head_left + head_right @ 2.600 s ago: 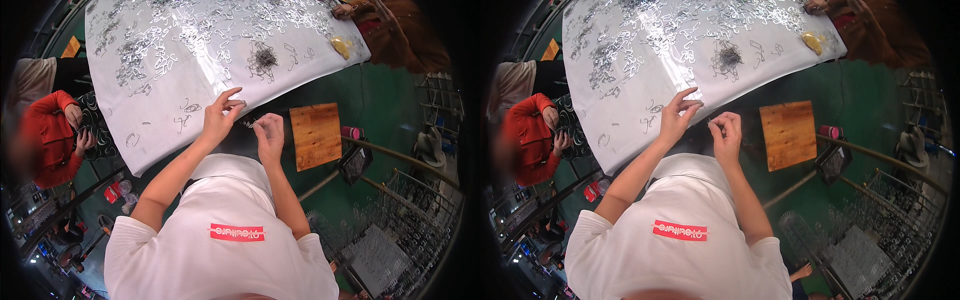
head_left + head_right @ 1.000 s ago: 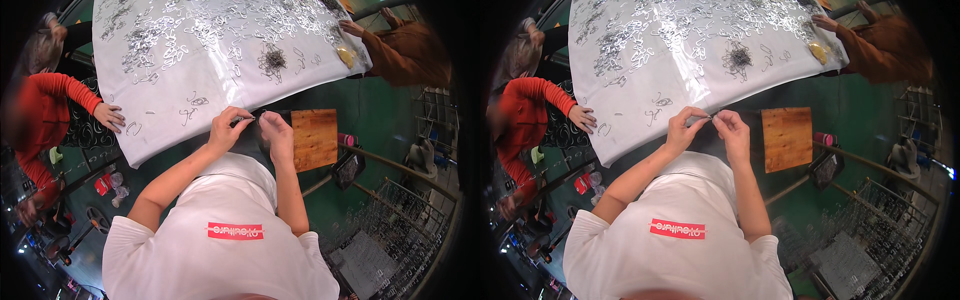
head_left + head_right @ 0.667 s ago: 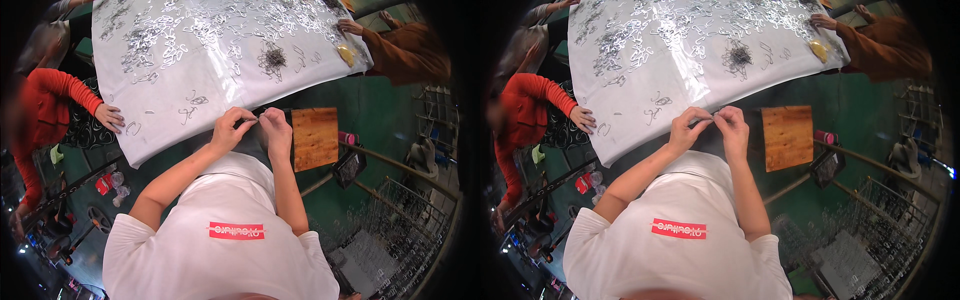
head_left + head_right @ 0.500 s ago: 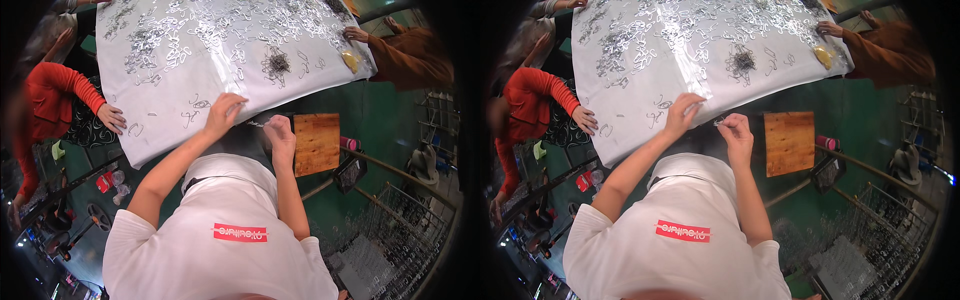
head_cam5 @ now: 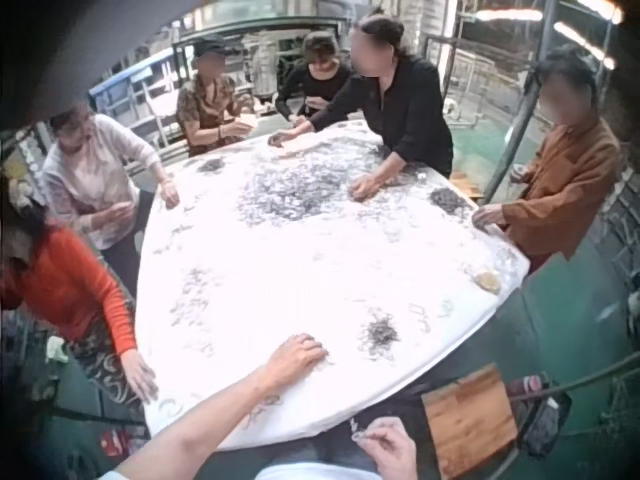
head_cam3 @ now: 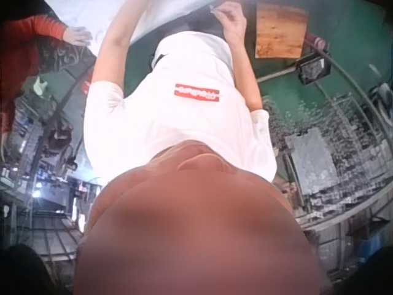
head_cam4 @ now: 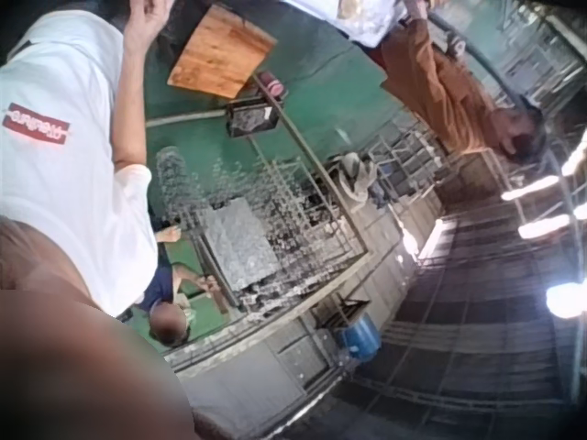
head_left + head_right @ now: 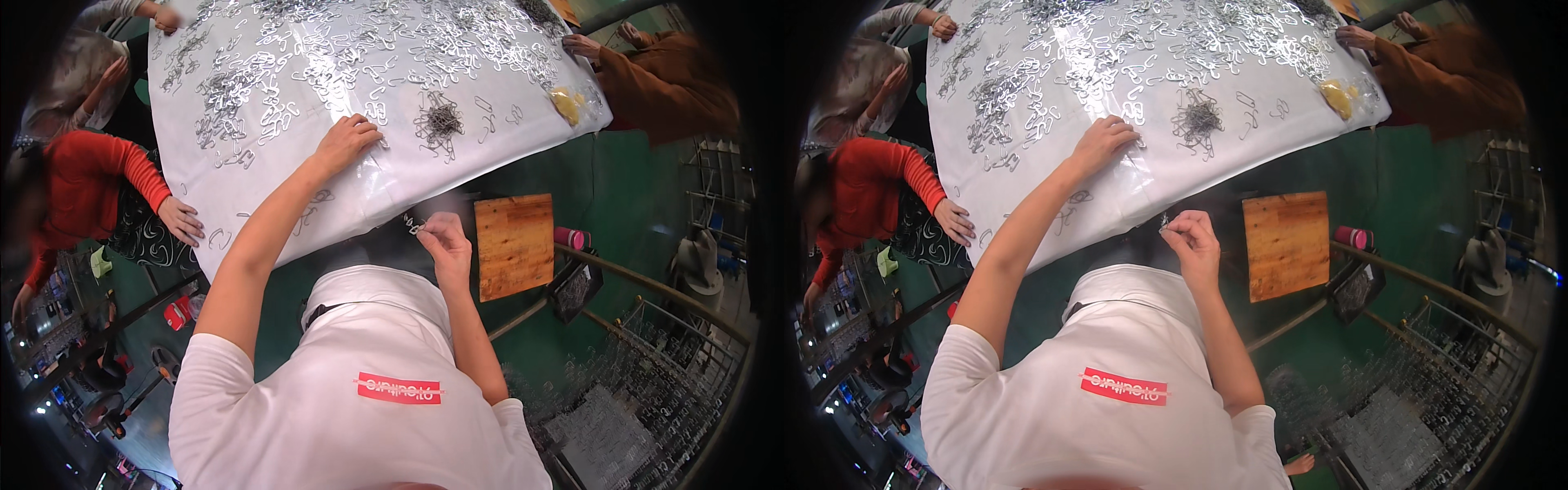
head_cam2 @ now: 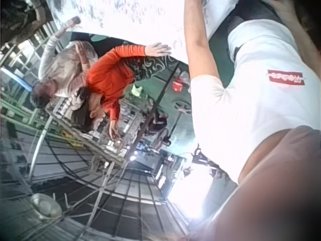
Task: The person picks small metal clips and fasteners from a white table and links them together by hand. They repeatedly move between the table and a hanging metal rack to attach the assembled pieces. Other workers are present at the same table performing similar assembly.
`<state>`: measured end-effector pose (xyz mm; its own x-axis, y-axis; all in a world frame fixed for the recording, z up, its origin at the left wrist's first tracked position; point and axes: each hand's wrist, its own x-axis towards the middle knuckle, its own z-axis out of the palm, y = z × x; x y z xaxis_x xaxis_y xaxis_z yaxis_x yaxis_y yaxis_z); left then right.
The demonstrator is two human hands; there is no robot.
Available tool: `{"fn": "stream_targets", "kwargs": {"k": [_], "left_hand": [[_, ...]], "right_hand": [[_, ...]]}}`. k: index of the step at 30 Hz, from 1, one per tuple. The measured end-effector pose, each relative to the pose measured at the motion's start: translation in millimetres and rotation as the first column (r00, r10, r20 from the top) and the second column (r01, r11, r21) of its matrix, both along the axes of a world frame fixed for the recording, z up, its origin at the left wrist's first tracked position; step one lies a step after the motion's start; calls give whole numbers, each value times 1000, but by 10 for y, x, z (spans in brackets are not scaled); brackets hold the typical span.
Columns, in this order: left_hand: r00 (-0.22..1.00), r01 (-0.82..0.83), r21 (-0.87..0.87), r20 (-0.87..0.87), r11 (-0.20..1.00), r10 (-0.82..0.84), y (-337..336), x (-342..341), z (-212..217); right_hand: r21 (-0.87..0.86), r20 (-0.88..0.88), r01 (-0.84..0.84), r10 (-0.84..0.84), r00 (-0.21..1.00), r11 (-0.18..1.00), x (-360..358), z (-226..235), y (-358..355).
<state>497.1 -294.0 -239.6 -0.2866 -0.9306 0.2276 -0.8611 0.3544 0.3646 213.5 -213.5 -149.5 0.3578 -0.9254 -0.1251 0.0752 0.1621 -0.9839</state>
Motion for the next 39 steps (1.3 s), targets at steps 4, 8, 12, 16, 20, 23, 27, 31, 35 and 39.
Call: {"fn": "stream_targets", "kwargs": {"k": [4, 8, 12, 16, 20, 23, 27, 31, 35, 39], "left_hand": [[987, -150, 1, -55, 989, 150, 113, -93, 58], [902, -327, 162, -242, 931, 358, 263, -165, 179], [710, -374, 474, -406, 797, 575, 340, -139, 288], [800, -424, 479, -199, 769, 566, 416, -100, 383], [830, -423, 426, -174, 800, 531, 467, -85, 473], [721, -304, 418, -487, 856, 493, 486, -83, 488], [713, -257, 575, -430, 777, 554, 467, 11, 417], [469, -170, 668, -591, 724, 656, 493, 65, 276], [602, -266, 649, -465, 712, 649, 510, 56, 139], [606, -474, 502, -409, 723, 682, 445, 17, 86]], "right_hand": [[-19, -5, 15, -15, 1000, 1000, 10, -23, 9], [-39, -10, 43, -44, 999, 998, 42, -32, 51], [-13, -1, 67, -68, 998, 998, 51, -27, 130], [-41, -7, 69, -69, 998, 997, 59, -43, 200], [-43, 7, 69, -68, 998, 997, 71, -78, 269], [-53, 23, 73, -72, 997, 996, 83, -98, 309], [-40, 21, 73, -72, 997, 997, 88, -103, 330], [-61, 3, 83, -83, 997, 995, 91, -101, 338], [-50, 18, 85, -84, 996, 995, 106, -101, 341], [-54, 25, 91, -89, 996, 994, 115, -99, 320]]}}
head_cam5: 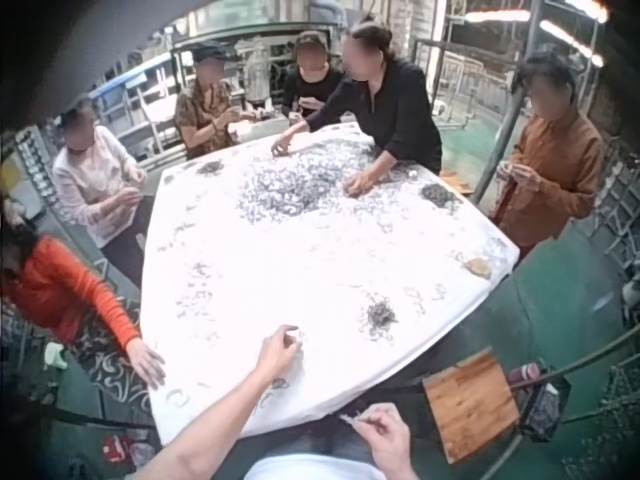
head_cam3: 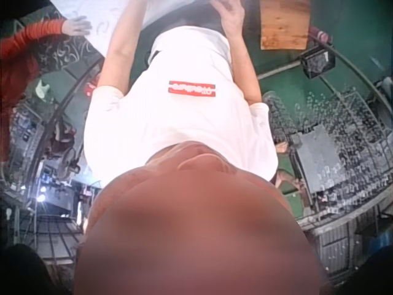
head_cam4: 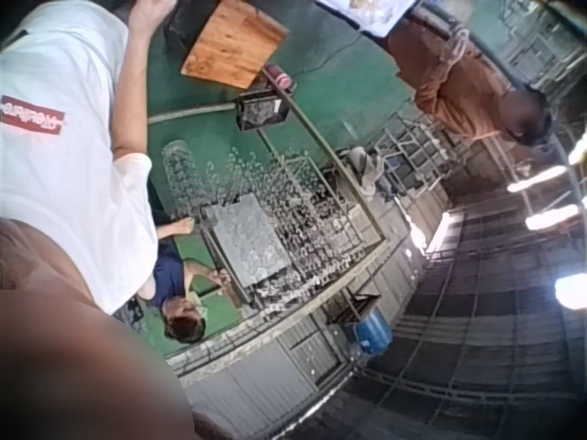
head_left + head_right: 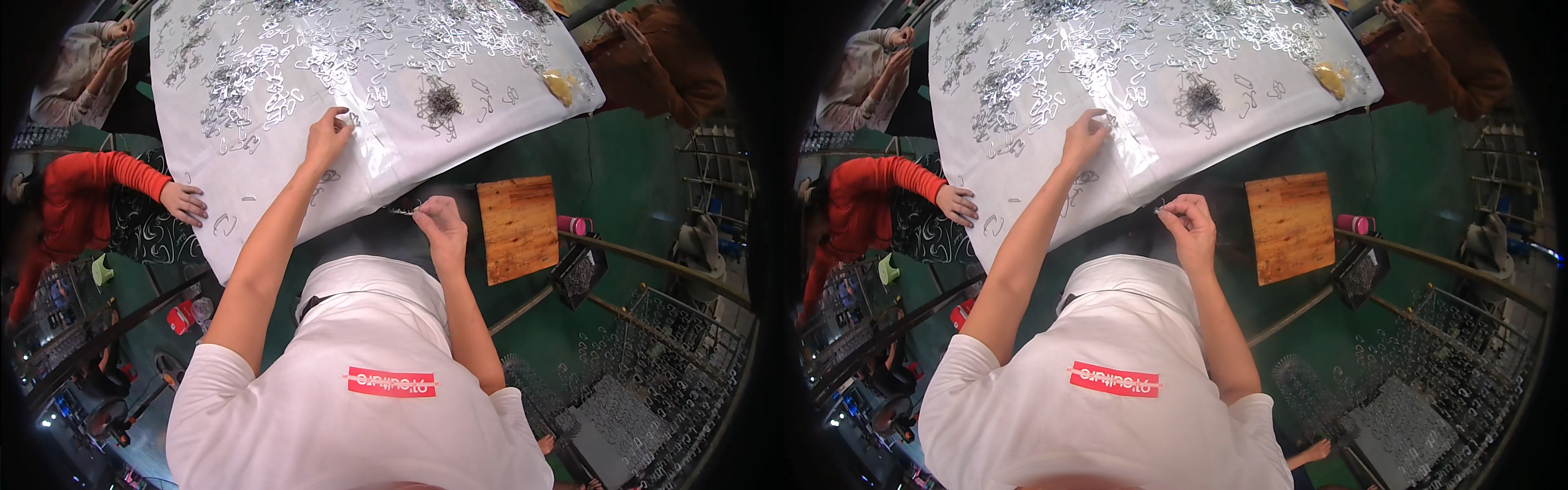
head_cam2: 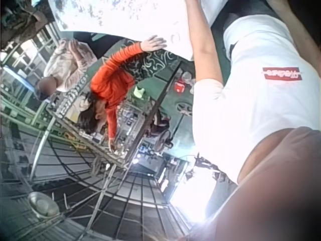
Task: The person picks small metal clips and fasteners from a white table and links them together by hand. They repeatedly move between the table and a hanging metal rack to attach the assembled pieces. Other workers are present at the same table performing similar assembly.
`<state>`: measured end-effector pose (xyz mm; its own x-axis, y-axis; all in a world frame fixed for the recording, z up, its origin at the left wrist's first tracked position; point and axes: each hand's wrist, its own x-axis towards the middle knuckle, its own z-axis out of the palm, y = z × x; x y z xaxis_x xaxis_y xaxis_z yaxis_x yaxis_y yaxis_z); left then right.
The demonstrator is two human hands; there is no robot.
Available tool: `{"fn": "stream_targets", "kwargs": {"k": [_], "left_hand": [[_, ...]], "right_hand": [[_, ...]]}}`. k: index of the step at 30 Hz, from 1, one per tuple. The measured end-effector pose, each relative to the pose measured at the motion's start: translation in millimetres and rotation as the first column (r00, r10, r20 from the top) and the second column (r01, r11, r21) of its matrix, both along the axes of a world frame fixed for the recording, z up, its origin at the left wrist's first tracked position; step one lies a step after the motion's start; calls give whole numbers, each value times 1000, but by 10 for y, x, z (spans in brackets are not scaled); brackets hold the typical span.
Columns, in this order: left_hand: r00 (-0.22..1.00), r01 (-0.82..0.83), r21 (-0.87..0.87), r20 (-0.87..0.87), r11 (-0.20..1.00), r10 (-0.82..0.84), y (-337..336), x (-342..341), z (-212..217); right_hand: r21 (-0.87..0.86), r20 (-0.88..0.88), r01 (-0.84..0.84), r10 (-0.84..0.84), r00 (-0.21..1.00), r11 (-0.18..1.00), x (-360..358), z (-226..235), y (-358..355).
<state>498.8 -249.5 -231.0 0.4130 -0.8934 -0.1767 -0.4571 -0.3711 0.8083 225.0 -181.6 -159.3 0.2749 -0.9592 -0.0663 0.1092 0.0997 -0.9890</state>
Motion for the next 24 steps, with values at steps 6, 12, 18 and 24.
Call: {"fn": "stream_targets", "kwargs": {"k": [6, 12, 18, 24], "left_hand": [[871, -74, -174, -490, 982, -21, -17, -47, 113], [938, -43, -50, -347, 998, 23, 68, -50, 149], [804, 42, -166, -580, 985, -132, 221, -555, 331], [644, 50, -152, -750, 987, -148, 604, -1099, 704]], "right_hand": [[-15, -34, -1, 1, 999, 1000, -4, 9, -35], [-21, -22, 27, -27, 999, 999, -11, -1, -48], [-68, -94, 43, -50, 994, 997, -29, -3, -69], [-98, -133, 59, -72, 989, 993, -12, -1, -91]]}}
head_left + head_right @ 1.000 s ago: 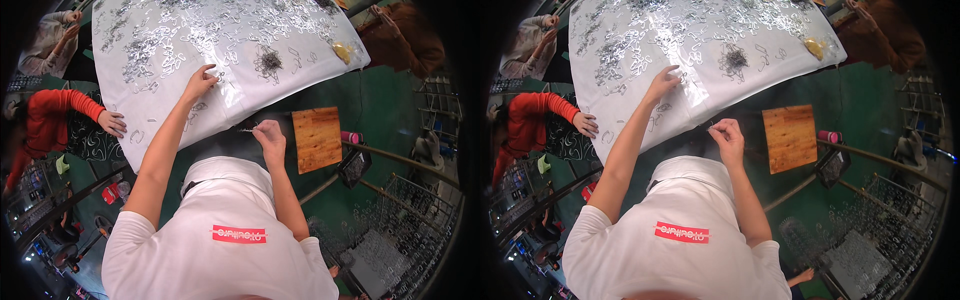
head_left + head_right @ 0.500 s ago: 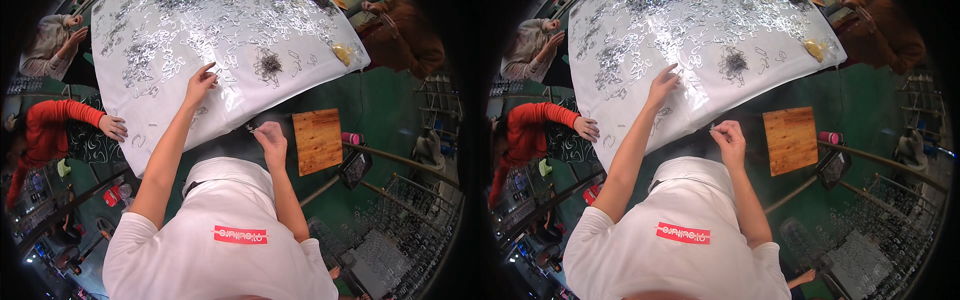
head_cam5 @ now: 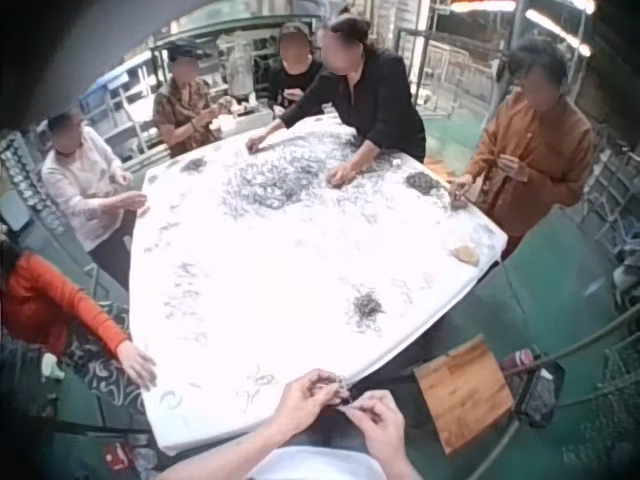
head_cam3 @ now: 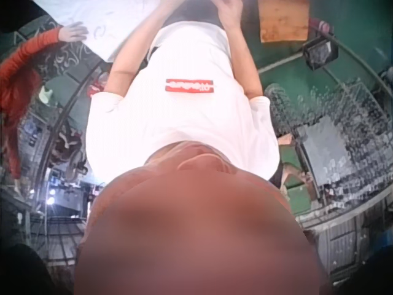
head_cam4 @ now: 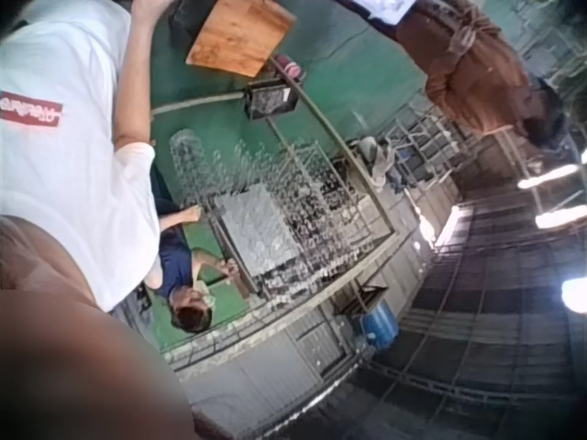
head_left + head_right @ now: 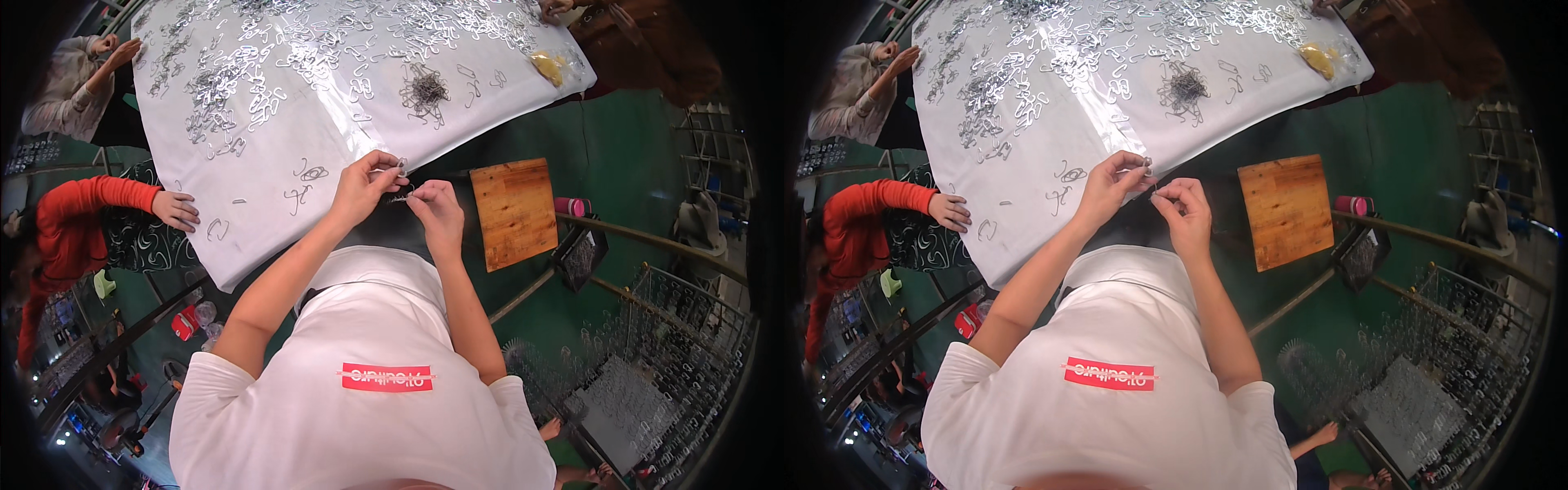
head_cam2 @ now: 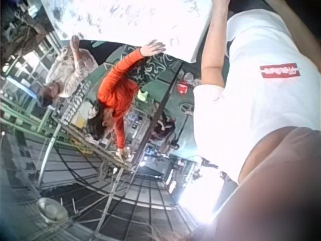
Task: The person picks small metal clips and fasteners from a white table and links them together by hand. They repeatedly move between the table and a hanging metal rack to attach the assembled pieces. Other workers are present at the same table performing similar assembly.
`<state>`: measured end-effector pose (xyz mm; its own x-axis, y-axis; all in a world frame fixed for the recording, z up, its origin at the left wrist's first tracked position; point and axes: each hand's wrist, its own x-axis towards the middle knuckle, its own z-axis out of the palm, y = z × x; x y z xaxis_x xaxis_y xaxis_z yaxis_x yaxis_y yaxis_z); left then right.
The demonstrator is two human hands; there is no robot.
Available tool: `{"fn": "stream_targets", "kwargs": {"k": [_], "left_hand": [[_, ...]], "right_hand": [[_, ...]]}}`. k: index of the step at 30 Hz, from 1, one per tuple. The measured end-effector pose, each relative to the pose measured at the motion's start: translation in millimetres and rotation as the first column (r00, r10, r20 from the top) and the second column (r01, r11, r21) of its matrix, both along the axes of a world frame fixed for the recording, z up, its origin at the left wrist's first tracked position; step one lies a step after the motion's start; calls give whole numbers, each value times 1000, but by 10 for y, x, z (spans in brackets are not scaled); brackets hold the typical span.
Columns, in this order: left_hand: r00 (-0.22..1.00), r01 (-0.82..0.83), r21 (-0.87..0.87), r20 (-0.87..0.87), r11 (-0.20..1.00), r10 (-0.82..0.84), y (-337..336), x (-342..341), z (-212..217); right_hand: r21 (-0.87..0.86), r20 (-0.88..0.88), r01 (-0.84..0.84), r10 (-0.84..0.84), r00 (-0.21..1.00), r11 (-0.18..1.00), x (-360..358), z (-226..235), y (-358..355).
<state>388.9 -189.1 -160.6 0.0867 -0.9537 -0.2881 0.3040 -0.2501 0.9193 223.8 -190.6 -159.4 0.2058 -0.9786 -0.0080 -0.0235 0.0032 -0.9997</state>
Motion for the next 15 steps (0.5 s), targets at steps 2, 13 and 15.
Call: {"fn": "stream_targets", "kwargs": {"k": [2, 13, 15], "left_hand": [[999, -35, -1, 6, 999, 35, 77, -76, 101], [871, -53, -292, 454, 955, 187, 195, -108, 304], [857, -52, -305, 475, 951, 199, 192, -95, 281]], "right_hand": [[0, 1, 4, -4, 1000, 1000, 8, -5, -8], [71, -108, -121, 128, 986, 990, -42, -94, -173], [104, -140, -184, 198, 970, 977, -151, -96, -342]]}}
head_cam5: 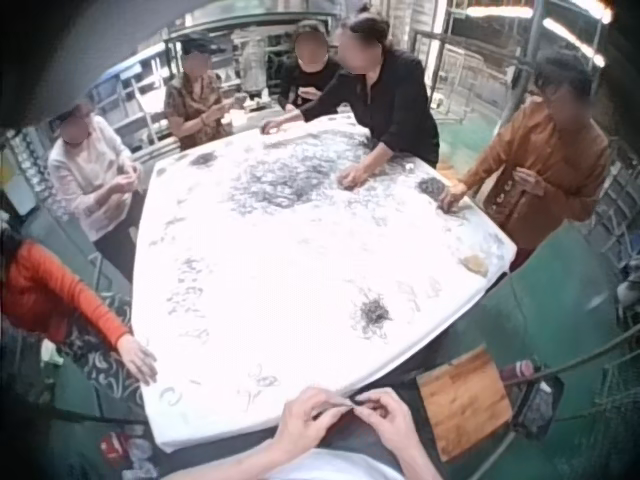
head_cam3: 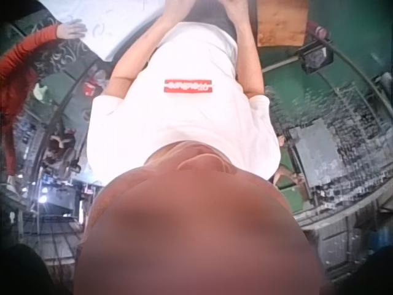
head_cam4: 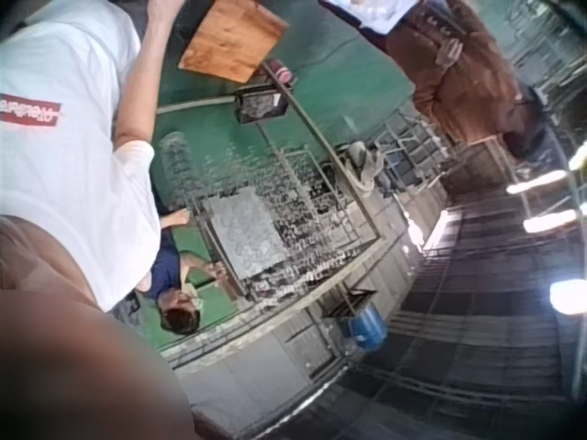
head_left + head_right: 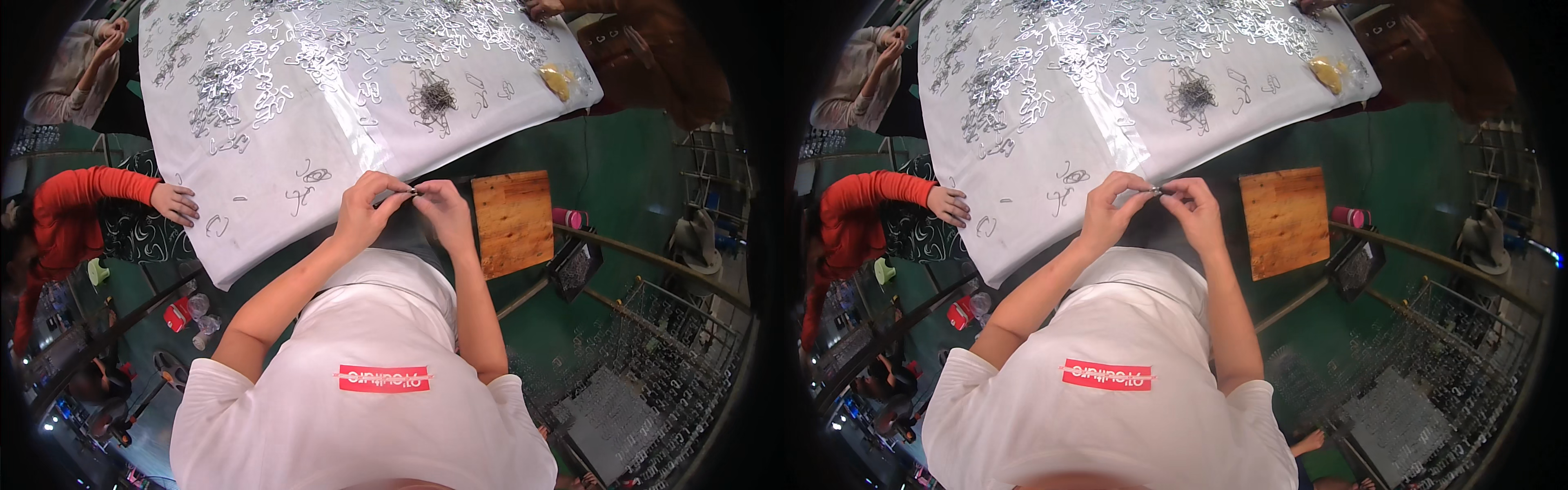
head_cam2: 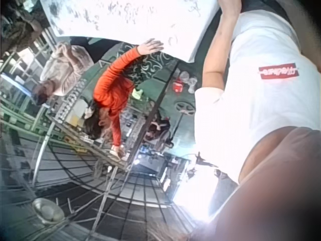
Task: The person picks small metal clips and fasteners from a white table and links them together by hand. They repeatedly move between the table and a hanging metal rack to attach the assembled pieces. Other workers are present at the same table performing similar assembly.
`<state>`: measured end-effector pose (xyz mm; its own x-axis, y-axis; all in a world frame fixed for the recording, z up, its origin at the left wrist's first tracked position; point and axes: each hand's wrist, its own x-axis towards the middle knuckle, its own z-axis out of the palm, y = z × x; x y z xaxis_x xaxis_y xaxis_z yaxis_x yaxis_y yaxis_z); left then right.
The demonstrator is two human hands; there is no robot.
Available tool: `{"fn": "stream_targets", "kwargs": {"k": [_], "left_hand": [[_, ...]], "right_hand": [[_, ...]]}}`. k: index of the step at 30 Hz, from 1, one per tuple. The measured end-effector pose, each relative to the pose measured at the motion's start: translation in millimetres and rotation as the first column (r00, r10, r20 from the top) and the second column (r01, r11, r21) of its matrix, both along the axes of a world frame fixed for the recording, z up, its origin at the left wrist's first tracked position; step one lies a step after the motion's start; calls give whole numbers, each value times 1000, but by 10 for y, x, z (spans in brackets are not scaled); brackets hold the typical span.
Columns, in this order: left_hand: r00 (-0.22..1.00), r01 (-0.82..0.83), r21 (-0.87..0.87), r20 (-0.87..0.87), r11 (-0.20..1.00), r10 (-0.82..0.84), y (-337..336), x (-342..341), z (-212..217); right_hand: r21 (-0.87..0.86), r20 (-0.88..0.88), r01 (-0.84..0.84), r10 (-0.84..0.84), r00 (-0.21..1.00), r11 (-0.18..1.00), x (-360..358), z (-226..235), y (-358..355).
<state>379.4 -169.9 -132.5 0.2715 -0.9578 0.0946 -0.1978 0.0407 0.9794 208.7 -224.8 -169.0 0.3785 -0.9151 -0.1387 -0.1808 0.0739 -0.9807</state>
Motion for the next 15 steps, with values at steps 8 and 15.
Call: {"fn": "stream_targets", "kwargs": {"k": [8, 15], "left_hand": [[998, -1, -22, 61, 1000, 2, 19, -4, -98], [999, -11, -20, 43, 1000, 12, 75, 2, -152]], "right_hand": [[-323, -701, -173, -113, 704, 930, 252, -345, -1238], [-309, -844, -408, -51, 533, 859, 576, -539, -1266]]}}
